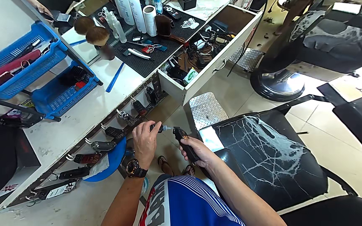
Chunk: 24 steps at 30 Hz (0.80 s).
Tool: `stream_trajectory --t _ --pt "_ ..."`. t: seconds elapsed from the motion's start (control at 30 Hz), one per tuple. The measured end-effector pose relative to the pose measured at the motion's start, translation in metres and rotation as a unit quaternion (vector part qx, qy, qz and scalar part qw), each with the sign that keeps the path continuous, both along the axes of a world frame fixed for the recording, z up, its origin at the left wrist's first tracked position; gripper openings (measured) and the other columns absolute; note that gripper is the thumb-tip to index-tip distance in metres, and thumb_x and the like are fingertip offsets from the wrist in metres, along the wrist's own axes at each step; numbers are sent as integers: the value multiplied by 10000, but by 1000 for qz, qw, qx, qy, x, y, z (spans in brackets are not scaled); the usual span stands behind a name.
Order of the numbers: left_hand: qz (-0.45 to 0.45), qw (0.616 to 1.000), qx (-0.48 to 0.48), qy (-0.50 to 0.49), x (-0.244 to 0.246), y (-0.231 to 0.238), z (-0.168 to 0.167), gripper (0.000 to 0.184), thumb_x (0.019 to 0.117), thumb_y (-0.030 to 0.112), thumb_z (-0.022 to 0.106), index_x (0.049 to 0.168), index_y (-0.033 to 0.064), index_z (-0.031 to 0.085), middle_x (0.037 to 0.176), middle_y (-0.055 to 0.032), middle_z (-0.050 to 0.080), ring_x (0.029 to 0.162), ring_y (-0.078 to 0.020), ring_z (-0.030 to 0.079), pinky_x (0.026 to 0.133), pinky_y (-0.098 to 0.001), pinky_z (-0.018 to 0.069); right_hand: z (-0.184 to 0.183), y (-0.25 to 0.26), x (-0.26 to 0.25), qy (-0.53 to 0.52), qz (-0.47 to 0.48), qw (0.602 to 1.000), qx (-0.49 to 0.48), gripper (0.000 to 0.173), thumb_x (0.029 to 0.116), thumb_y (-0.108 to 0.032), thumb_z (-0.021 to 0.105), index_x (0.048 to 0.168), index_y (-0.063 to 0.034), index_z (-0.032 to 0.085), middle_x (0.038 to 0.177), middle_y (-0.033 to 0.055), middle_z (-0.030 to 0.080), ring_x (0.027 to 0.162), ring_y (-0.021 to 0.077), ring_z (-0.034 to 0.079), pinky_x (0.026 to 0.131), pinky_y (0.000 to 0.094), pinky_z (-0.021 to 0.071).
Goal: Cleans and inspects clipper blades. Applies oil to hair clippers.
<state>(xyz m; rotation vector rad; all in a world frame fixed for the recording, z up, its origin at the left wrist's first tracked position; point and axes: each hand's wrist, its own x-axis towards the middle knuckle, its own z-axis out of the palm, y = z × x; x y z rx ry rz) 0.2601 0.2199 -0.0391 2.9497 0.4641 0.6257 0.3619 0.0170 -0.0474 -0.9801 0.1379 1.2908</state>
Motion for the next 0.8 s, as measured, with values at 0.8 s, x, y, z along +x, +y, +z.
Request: stream_trajectory --t 0.8 --pt "74 867 -409 -273 -60 85 65 417 942 115 722 1344 54 629 1282 -66 666 1153 -159 650 996 -360 556 -18 4 9 -19 89 961 260 628 971 -392 660 1468 -84 428 1036 91 656 580 92 600 479 205 516"
